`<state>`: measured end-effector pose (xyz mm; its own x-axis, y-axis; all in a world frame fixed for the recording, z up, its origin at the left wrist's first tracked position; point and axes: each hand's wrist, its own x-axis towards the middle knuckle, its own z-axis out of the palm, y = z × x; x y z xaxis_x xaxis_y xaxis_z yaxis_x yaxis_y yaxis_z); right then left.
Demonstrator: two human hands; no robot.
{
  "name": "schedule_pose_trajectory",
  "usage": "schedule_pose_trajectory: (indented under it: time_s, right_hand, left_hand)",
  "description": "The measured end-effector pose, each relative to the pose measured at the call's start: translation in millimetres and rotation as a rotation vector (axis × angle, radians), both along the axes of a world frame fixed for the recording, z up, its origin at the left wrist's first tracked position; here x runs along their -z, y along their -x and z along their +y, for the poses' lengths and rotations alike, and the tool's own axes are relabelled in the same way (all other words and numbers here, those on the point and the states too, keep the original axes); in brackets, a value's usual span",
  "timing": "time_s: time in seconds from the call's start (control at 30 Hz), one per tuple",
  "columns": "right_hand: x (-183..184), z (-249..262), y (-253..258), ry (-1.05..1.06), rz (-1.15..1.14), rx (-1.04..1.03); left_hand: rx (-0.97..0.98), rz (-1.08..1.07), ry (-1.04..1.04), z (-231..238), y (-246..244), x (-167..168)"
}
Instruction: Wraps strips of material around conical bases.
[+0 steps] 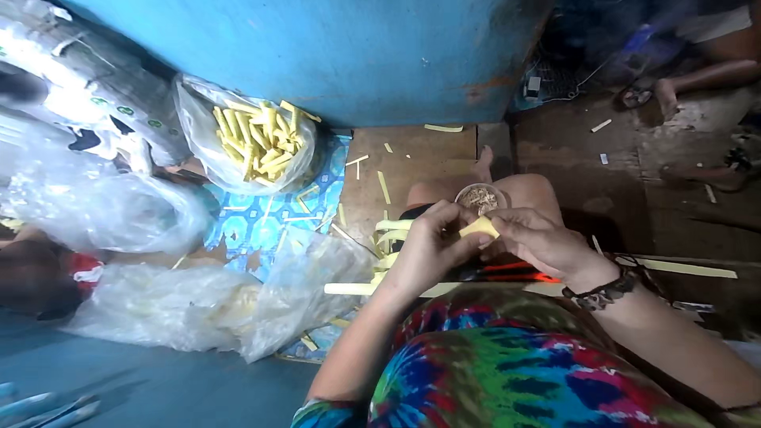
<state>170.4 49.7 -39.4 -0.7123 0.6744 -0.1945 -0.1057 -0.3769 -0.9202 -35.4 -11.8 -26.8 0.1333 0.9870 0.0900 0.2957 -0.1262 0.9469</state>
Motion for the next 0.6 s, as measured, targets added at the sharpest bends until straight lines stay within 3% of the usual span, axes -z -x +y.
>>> schedule_pose_trajectory:
  time_s: [0.1,0.27,0.4,0.53,0.6]
  right_hand:
    - [2.8,6.0,-1.7,-0.005,-0.008,0.152]
    - [2.7,0.7,-0.6,-0.025,-0.027,0.004]
    - [5.1,3.6,-0.5,-0.039,-0.078,0.199]
    - [4.1,-0.7,-1.3,-0.088,-0.068,0.050]
    - [4.2,-0.4,-1.5,-0.137,-0.082,0.116]
  left_hand:
    - [0.062,0.057,0.032,-0.8,3.6,-2.4]
    - [-0.034,0.043,-0.009,1.9,-3.1,1.2]
    - [0.031,0.078,-0.001,2.6,1.2,2.0]
    - [-0.023,0.043,-0.009,1.9,-3.0,4.1]
    - [-0.018,0.051,-0.002,1.9,-2.2,4.5]
